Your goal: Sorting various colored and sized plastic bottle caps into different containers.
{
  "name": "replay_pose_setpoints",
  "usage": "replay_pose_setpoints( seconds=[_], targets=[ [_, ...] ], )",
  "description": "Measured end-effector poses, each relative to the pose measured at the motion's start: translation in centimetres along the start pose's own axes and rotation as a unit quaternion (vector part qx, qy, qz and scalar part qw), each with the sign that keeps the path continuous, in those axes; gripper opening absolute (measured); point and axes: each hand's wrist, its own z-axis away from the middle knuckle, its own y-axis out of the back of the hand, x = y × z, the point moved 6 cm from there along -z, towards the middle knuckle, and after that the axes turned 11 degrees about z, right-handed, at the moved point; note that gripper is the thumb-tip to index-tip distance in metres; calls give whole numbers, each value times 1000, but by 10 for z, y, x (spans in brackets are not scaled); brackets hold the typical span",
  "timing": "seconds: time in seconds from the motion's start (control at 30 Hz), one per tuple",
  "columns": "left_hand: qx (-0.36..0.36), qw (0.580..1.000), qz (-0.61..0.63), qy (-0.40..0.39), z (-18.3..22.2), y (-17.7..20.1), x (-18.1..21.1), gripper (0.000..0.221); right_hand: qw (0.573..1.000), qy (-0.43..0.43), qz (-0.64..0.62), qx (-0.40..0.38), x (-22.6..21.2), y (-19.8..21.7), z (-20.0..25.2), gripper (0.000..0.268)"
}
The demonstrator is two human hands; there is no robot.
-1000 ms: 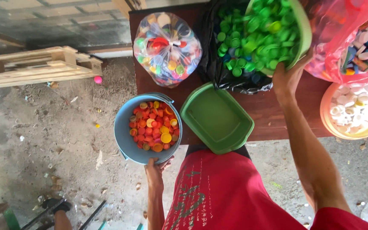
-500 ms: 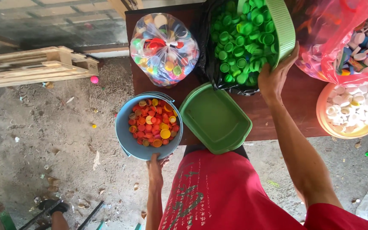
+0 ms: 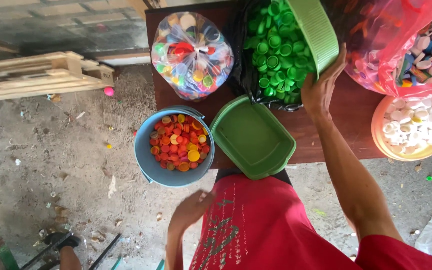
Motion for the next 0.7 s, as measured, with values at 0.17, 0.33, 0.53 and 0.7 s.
replay_pose_setpoints(
  seconds=[0.17,0.33,0.53,0.7],
  targets=[
    [54,982,-42,-178,-20,-4,144,55,999,32,29,-1,-6,-1,1,91],
    [119,929,100,-337,-112,-13,234,53,998,51,36,1,0,4,8,77],
    [284,904,52,-316,-187,6,284,99,994,67,67,47,3,22,3,82],
    [291,938,-7,-188,-222,2,262,75,997,18,-8,69,21,40,4,79]
  ],
)
